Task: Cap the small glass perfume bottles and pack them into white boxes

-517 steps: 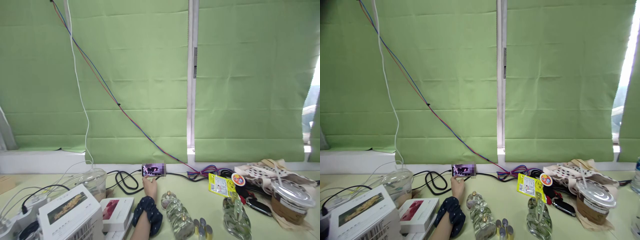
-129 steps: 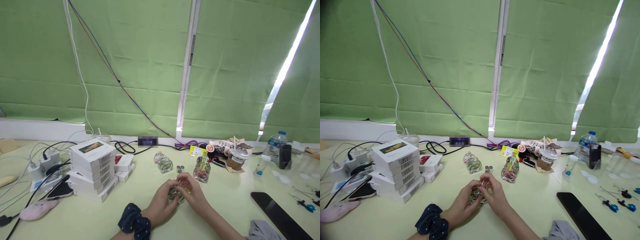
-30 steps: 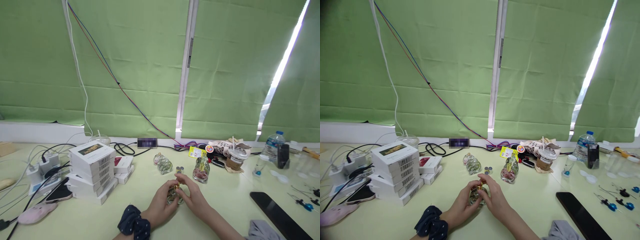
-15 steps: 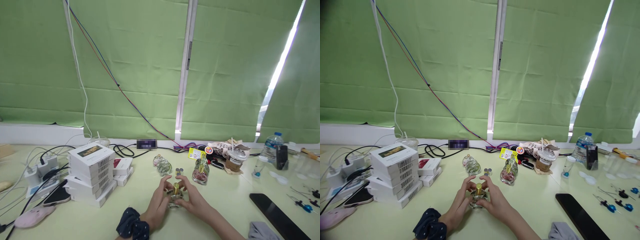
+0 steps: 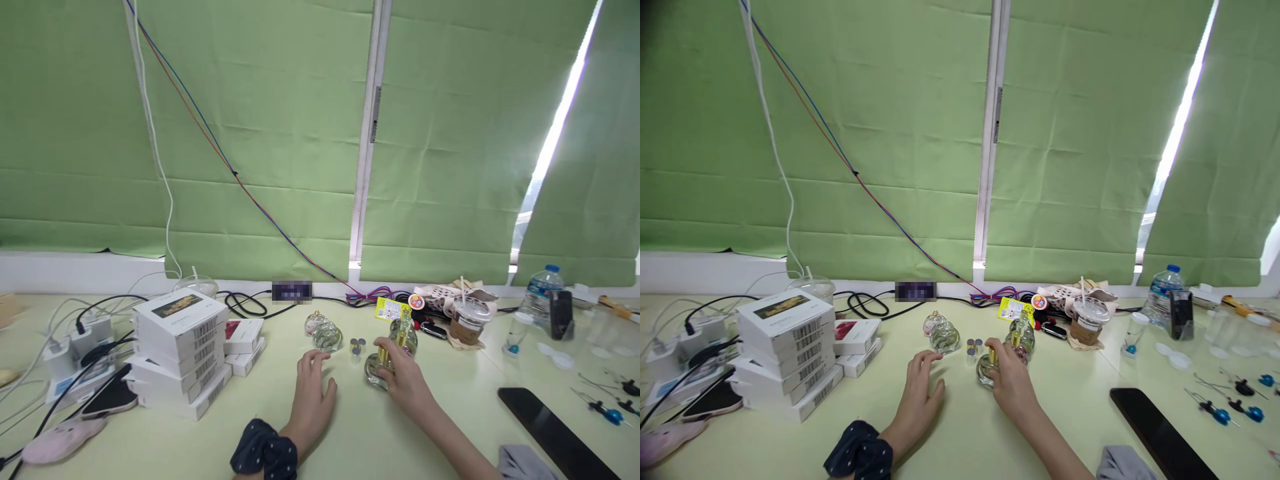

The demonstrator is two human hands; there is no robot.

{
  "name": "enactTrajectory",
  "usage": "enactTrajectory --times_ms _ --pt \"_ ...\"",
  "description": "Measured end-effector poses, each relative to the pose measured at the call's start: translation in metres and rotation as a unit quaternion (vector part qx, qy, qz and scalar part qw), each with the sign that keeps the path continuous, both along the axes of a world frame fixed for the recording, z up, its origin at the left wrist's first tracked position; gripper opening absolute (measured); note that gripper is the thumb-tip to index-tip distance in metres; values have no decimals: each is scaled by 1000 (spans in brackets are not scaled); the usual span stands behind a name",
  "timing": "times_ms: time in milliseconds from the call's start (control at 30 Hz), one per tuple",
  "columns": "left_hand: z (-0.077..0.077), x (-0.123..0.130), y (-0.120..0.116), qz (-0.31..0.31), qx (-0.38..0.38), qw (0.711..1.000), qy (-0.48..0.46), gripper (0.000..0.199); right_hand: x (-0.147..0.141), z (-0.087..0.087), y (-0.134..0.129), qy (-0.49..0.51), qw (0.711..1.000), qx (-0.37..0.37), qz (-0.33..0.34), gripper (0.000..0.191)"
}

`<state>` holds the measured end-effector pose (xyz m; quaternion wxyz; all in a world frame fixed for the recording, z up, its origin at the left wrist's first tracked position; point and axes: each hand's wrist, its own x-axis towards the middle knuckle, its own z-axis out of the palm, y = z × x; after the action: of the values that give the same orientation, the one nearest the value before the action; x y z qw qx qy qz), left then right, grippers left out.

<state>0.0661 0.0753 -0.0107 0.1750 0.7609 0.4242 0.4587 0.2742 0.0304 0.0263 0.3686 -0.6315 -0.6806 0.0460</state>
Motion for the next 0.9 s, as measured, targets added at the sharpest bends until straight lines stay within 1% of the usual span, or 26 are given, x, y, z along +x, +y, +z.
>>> enactTrajectory --times_ms 67,167,333,500,600,667,733,833,900 --pt "-3 1 1 19 -4 1000 19 37 5 3 0 -20 997 -36 -59 43" --pt "-8 1 3 33 -21 999 37 39 8 10 -3 -50 990 -76 -108 39" --pt "-13 1 7 28 -38 998 48 42 5 16 -8 -80 983 -97 -133 36" --pt "-17 1 12 8 -66 995 79 56 6 13 -6 -123 973 -117 -160 34" --pt "-19 1 14 -3 -91 992 83 64 6 12 -4 -144 967 -123 -172 33" --pt "-19 1 14 -5 -103 992 74 66 6 12 -4 -159 964 -114 -183 34" --pt "-19 1 15 -5 -111 992 66 67 5 10 -3 -182 959 -86 -198 36" --pt "-18 1 14 -2 -106 993 54 66 1 7 -4 -217 951 -7 -223 35" --pt "-16 1 12 -7 -94 995 42 65 -3 5 -4 -224 950 59 -211 31"
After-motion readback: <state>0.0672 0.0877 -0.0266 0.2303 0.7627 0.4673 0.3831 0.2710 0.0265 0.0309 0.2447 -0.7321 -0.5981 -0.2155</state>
